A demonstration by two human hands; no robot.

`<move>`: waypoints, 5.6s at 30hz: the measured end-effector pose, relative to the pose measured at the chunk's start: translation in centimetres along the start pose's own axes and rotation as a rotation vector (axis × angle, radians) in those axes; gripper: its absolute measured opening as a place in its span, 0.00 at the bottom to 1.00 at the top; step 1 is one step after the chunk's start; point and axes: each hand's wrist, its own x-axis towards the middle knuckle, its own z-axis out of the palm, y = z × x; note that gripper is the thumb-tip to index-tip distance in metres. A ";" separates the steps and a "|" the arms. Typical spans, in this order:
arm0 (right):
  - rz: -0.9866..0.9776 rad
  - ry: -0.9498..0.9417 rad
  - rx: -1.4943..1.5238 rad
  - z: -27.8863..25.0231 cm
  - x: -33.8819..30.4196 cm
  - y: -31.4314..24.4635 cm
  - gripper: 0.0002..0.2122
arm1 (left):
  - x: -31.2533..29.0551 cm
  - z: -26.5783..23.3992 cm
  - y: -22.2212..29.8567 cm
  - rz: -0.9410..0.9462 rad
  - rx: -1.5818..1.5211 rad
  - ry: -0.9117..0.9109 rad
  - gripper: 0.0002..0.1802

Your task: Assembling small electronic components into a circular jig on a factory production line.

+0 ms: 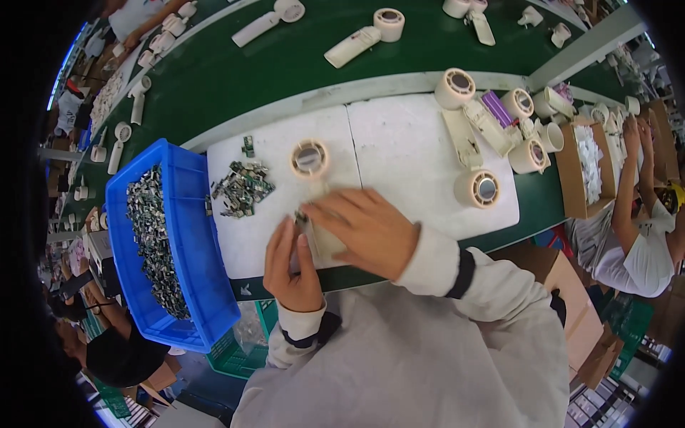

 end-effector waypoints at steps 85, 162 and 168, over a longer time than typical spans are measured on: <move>0.289 0.108 0.313 -1.9 -2.7 0.6 0.07 | 2.6 -0.5 -0.3 -0.315 -0.670 -0.549 0.17; 0.225 0.247 0.215 -0.7 -3.4 0.3 0.08 | 0.6 1.4 -0.7 -0.213 -0.694 -0.398 0.16; 0.099 0.321 0.123 -0.6 -3.7 0.4 0.09 | 0.3 1.1 -0.5 -0.201 -0.633 -0.397 0.16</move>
